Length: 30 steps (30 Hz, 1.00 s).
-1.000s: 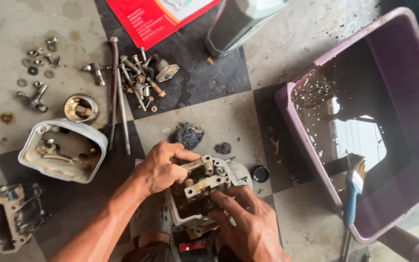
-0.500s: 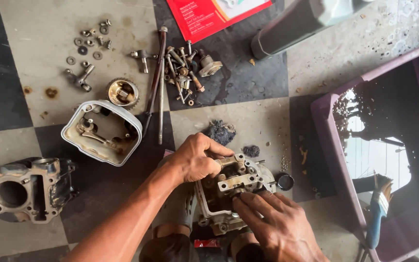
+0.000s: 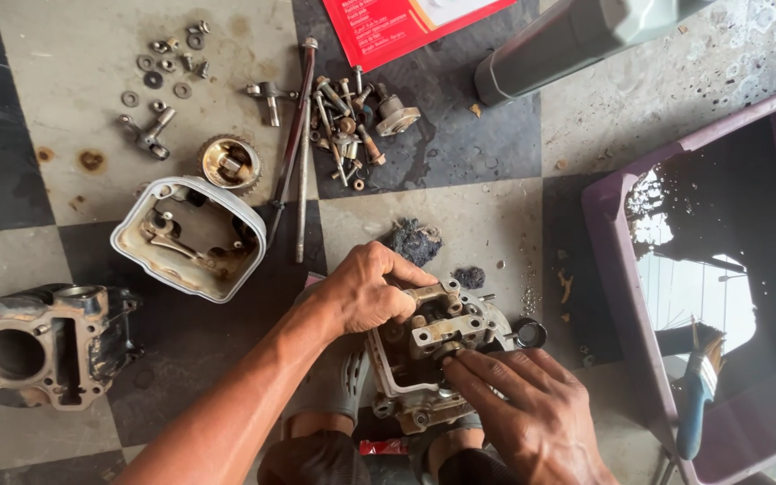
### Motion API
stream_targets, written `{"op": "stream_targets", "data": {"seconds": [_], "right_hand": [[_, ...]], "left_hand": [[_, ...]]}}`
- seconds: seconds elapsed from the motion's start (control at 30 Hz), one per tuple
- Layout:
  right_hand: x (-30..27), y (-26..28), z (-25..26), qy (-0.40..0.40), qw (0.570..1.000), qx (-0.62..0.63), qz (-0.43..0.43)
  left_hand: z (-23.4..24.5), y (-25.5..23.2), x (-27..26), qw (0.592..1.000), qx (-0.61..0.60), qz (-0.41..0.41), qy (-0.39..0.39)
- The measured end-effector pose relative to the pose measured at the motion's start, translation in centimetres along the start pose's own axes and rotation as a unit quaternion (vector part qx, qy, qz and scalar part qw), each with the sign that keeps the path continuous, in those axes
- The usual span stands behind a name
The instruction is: Inspecting, cleaning, and assembling motorcycle engine components, including the camshaft and cylinder head.
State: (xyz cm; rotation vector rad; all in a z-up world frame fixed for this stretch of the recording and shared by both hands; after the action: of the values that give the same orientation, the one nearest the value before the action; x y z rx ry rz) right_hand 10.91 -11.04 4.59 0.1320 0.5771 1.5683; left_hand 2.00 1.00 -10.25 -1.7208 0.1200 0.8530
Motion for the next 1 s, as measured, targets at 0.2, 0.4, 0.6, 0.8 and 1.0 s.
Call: {"op": "stream_targets", "data": {"seconds": [0.2,0.4,0.6,0.8,1.0], "right_hand": [[-0.3,1.3,0.1,-0.058,0.998,0.005,0.009],[-0.6,0.9,0.0,-0.135,0.985,-0.020,-0.106],[-0.8,-1.3,-0.2,-0.178,0.968,0.056,-0.167],[-0.8,-0.8,0.0,-0.209,0.958,0.122,-0.155],[-1.4,-0.5,-0.7,-0.210,0.964,0.074,-0.142]], "left_hand": [[-0.2,-0.2,0.3,0.998,0.032,-0.047,-0.003],[-0.2,-0.1,0.1,1.000,0.029,-0.003,-0.005],[-0.1,0.6,0.0,0.999,0.036,0.004,-0.005],[-0.5,1.2,-0.6,0.999,0.043,-0.002,-0.010],[-1.9,-0.2,-2.8,0.996,0.004,-0.090,0.014]]}}
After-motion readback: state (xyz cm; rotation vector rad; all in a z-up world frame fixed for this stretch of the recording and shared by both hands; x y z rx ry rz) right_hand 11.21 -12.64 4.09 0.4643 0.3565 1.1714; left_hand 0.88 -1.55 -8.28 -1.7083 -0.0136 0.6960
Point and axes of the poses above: each hand's wrist, its own x-axis towards the middle knuckle, its own z-axis out of the back of the hand, y = z × x, the point moved 8 cm from there along x, towards the middle knuckle, and after that the axes turned 3 degrees about -z, right-handed, at the moved point
